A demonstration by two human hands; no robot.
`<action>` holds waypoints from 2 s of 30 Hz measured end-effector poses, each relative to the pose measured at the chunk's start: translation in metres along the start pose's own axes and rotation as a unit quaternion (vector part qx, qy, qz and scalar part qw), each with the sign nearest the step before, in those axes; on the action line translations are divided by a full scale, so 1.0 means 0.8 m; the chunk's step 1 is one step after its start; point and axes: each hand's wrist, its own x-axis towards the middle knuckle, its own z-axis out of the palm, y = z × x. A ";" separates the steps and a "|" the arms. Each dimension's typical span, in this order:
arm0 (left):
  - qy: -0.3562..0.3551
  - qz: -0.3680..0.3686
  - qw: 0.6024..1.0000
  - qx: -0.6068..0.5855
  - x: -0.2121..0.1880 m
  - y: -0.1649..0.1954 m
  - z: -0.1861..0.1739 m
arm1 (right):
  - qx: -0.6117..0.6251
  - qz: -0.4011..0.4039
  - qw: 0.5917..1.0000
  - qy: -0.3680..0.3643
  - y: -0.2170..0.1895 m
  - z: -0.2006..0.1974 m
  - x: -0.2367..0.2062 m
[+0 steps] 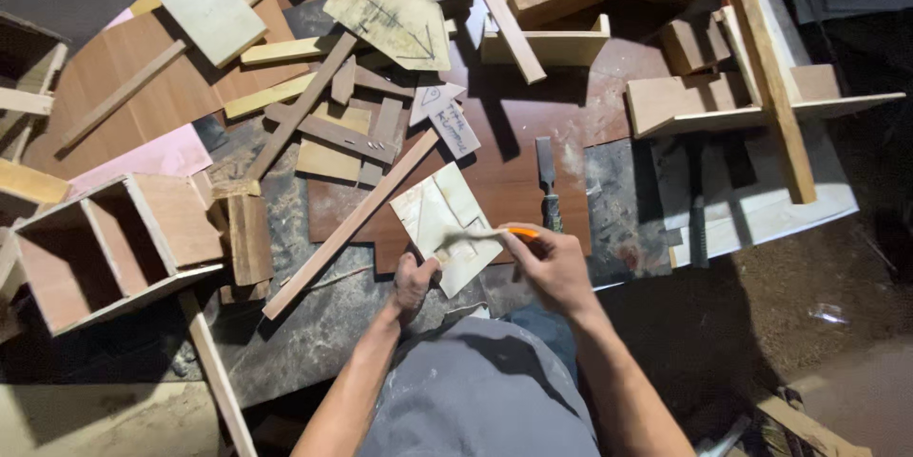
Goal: The person applies glue with a brush onto small wooden pieces and presses matching wooden parts together on a cluttered workbench, assembling small wooden craft pieces one at a time and setting completed pieces aside.
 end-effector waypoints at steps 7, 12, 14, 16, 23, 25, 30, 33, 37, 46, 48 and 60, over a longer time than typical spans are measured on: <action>-0.082 -0.013 0.996 -0.022 -0.008 -0.002 -0.013 | -0.054 -0.064 0.996 0.038 -0.002 0.000 -0.003; -0.105 -0.308 0.861 -0.391 -0.001 0.009 -0.014 | -0.280 -0.141 0.943 0.113 -0.005 -0.001 -0.001; -0.089 -0.402 0.759 -0.504 -0.001 0.013 -0.010 | -0.091 -0.068 0.993 0.027 -0.009 -0.001 -0.002; -0.063 -0.386 0.751 -0.532 -0.005 0.011 -0.009 | -0.060 -0.062 0.996 0.012 -0.013 0.002 -0.002; -0.136 -0.228 0.903 -0.338 0.001 0.004 -0.015 | -0.064 -0.046 0.996 -0.030 -0.014 -0.001 -0.003; -0.125 -0.334 0.812 -0.462 0.013 0.019 -0.024 | -0.106 -0.054 0.992 -0.037 -0.010 -0.003 -0.006; -0.116 -0.476 0.680 -0.546 0.047 0.059 -0.052 | -0.024 -0.049 0.998 -0.019 -0.007 0.000 -0.004; -0.113 -0.479 0.690 -0.531 0.055 0.070 -0.059 | -0.091 -0.019 0.995 -0.031 -0.010 0.002 -0.003; -0.124 -0.474 0.699 -0.521 0.058 0.067 -0.060 | -0.250 -0.036 0.966 0.051 -0.013 0.001 -0.001; -0.152 -0.482 0.714 -0.484 0.042 0.057 -0.051 | -0.281 -0.085 0.952 0.087 0.001 0.002 0.008; -0.162 -0.480 0.723 -0.469 0.034 0.047 -0.046 | -0.188 -0.048 0.980 0.035 0.007 0.003 0.009; -0.184 -0.481 0.717 -0.470 0.052 0.072 -0.061 | -0.088 -0.195 0.977 -0.008 0.021 0.017 0.008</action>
